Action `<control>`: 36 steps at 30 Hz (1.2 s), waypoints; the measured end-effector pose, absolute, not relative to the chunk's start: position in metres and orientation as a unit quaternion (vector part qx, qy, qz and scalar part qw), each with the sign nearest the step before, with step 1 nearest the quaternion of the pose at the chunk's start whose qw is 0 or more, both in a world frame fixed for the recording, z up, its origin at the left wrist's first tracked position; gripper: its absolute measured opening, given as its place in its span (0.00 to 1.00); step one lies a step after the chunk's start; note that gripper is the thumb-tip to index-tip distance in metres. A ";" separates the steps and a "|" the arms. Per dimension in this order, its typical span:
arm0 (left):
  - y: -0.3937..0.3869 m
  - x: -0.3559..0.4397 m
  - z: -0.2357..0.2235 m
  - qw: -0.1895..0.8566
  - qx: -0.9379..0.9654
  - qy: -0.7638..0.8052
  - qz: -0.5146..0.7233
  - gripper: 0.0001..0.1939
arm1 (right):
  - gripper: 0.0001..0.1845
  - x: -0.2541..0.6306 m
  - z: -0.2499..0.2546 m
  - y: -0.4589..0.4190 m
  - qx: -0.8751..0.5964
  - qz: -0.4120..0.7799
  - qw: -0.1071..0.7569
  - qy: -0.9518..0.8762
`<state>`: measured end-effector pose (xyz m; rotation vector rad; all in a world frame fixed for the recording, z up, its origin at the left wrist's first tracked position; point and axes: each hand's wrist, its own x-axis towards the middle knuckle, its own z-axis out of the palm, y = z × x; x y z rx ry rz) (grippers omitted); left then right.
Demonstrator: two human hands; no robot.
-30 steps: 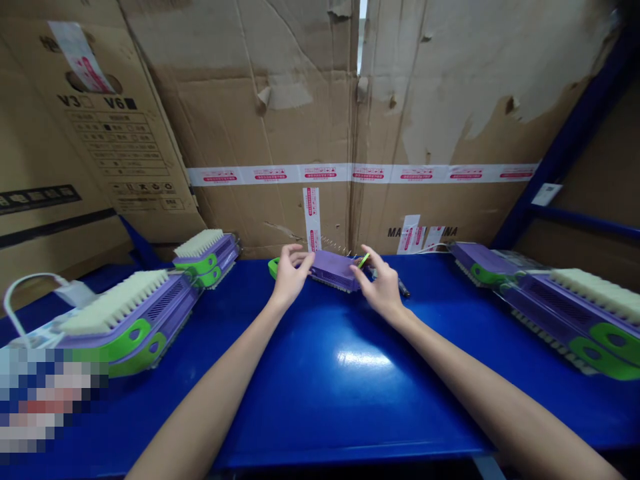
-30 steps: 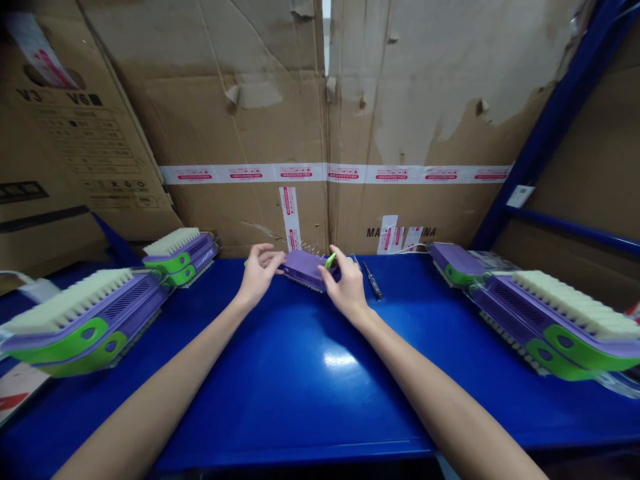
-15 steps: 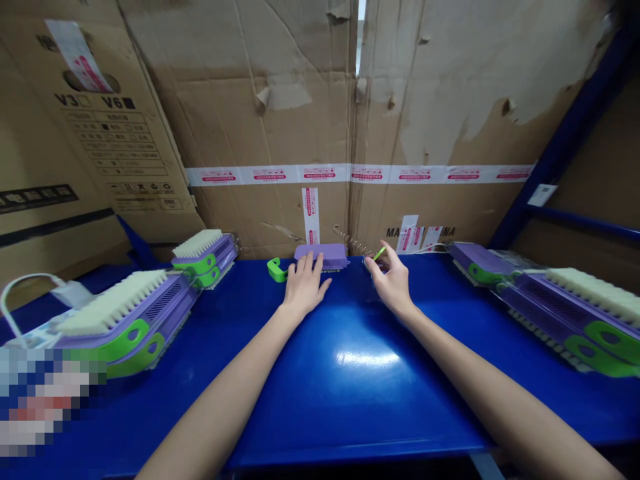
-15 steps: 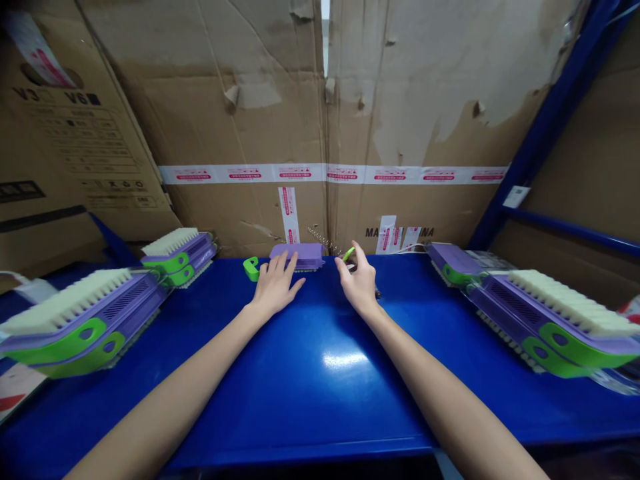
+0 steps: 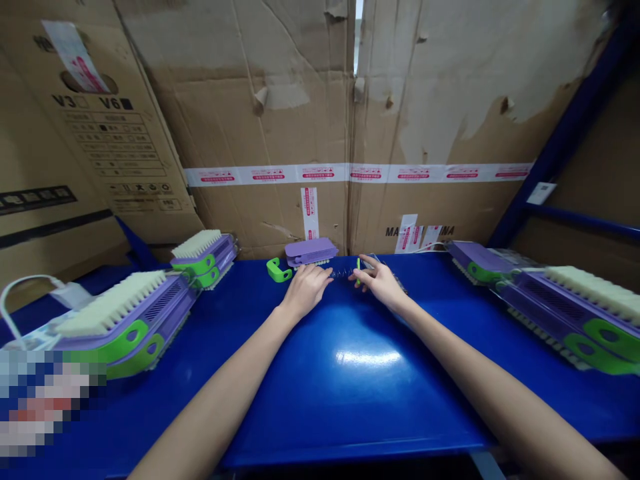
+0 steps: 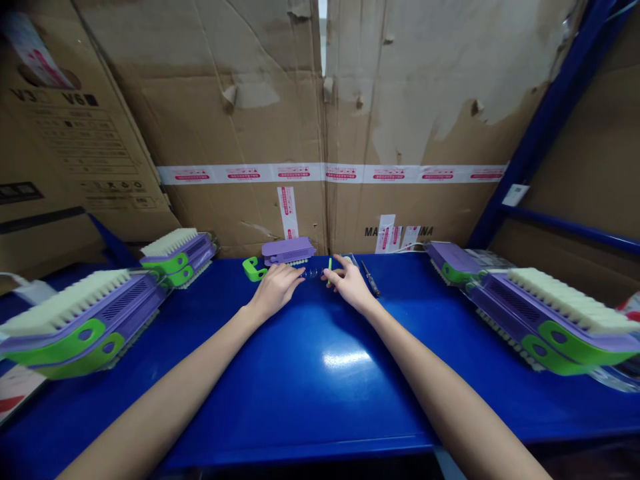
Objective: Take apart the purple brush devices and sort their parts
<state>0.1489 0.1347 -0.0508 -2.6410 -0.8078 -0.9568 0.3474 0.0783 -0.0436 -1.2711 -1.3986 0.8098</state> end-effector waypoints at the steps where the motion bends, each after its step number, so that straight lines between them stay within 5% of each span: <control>1: 0.136 0.150 -0.053 0.060 -0.898 -0.282 -0.332 0.15 | 0.36 0.350 -0.044 0.078 -0.535 0.302 0.510 -0.602; 8: 0.147 0.146 -0.048 -0.443 -0.787 -0.315 -0.291 0.15 | 0.27 0.354 -0.041 0.074 -0.506 0.087 0.480 -0.711; 13: 0.151 0.137 -0.043 -0.596 -0.634 -0.327 -0.368 0.16 | 0.21 0.360 -0.039 0.078 -0.503 -0.011 0.538 -0.676; 17: 0.148 0.144 -0.045 -0.567 -0.591 -0.380 -0.430 0.13 | 0.16 0.371 -0.040 0.087 -0.597 -0.100 0.503 -0.617; 22: 0.148 0.151 -0.050 -0.504 -0.623 -0.414 -0.432 0.11 | 0.11 0.376 -0.041 0.098 -0.729 -0.145 0.327 -0.584; 26: 0.146 0.157 -0.055 -0.407 -0.702 -0.426 -0.399 0.13 | 0.17 0.369 -0.040 0.098 -0.775 -0.168 0.220 -0.569; 30: 0.136 0.161 -0.057 -0.269 -0.800 -0.412 -0.344 0.15 | 0.22 0.368 -0.042 0.093 -0.765 -0.192 0.190 -0.585; 36: 0.128 0.157 -0.056 -0.118 -0.868 -0.393 -0.281 0.20 | 0.14 0.368 -0.047 0.089 -0.748 -0.205 0.174 -0.606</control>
